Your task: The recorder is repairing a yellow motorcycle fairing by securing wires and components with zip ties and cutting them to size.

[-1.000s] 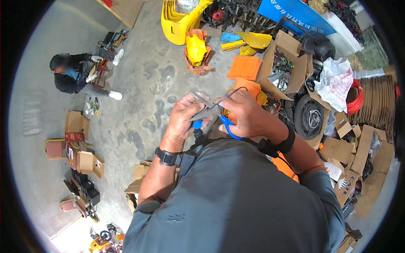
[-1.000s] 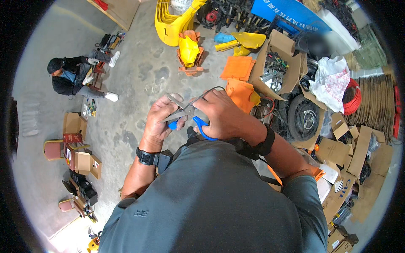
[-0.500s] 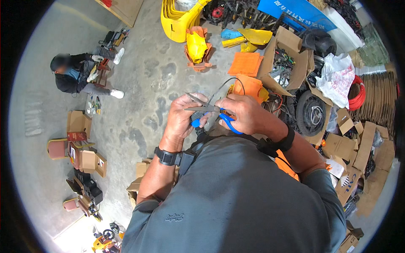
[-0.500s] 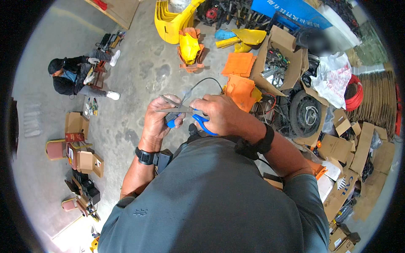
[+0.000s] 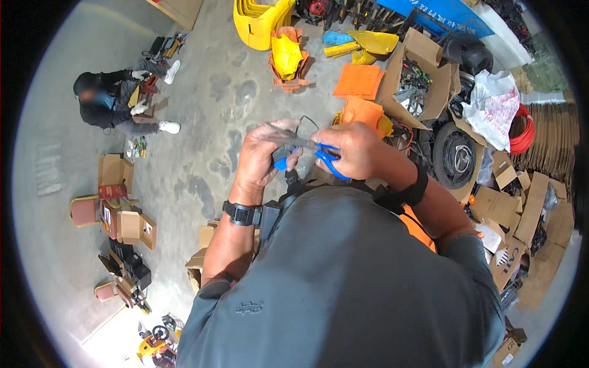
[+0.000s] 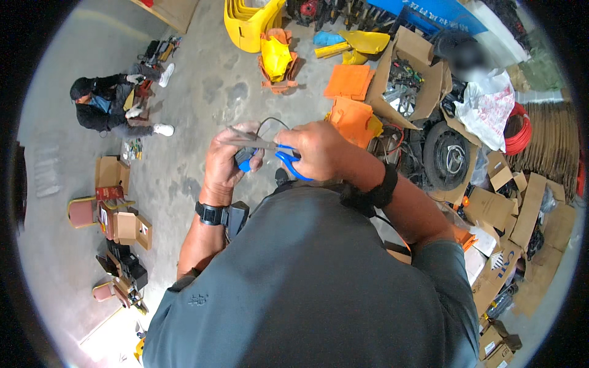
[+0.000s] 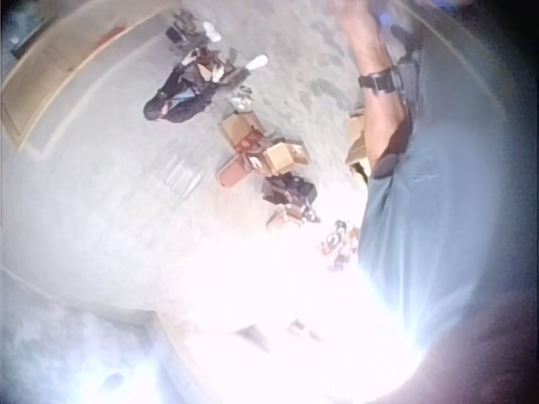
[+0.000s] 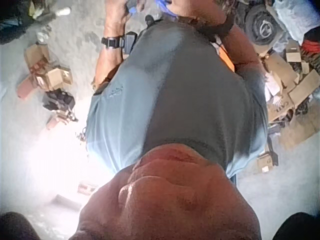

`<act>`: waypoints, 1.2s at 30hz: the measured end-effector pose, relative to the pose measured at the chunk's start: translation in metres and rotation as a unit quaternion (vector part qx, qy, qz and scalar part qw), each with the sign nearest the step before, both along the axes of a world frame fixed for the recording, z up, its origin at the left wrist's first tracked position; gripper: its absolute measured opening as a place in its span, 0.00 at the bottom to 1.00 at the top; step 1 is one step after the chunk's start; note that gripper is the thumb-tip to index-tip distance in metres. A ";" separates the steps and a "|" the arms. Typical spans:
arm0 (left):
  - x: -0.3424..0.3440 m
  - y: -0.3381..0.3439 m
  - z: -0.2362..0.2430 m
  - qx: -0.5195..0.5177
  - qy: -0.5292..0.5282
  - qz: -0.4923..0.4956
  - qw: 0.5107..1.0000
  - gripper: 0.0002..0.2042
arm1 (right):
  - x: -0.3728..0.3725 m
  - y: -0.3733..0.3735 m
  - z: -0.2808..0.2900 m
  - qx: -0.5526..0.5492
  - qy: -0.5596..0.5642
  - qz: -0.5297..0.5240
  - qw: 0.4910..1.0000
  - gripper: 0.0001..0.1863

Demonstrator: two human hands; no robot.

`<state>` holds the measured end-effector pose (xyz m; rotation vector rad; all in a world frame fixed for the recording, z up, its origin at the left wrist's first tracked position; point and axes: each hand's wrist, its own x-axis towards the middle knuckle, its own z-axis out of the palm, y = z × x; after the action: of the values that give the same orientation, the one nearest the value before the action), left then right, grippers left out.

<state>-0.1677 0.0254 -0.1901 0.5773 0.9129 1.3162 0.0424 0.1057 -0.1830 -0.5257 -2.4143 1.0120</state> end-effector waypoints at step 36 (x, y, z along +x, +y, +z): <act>0.009 -0.008 0.007 0.065 0.193 -0.067 0.977 0.13 | 0.006 -0.012 0.016 -0.066 -0.042 0.022 0.997 0.16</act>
<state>-0.1587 0.0176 -0.1834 1.0039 1.0867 1.1669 0.0487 0.0942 -0.1665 -0.5732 -2.4548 1.1961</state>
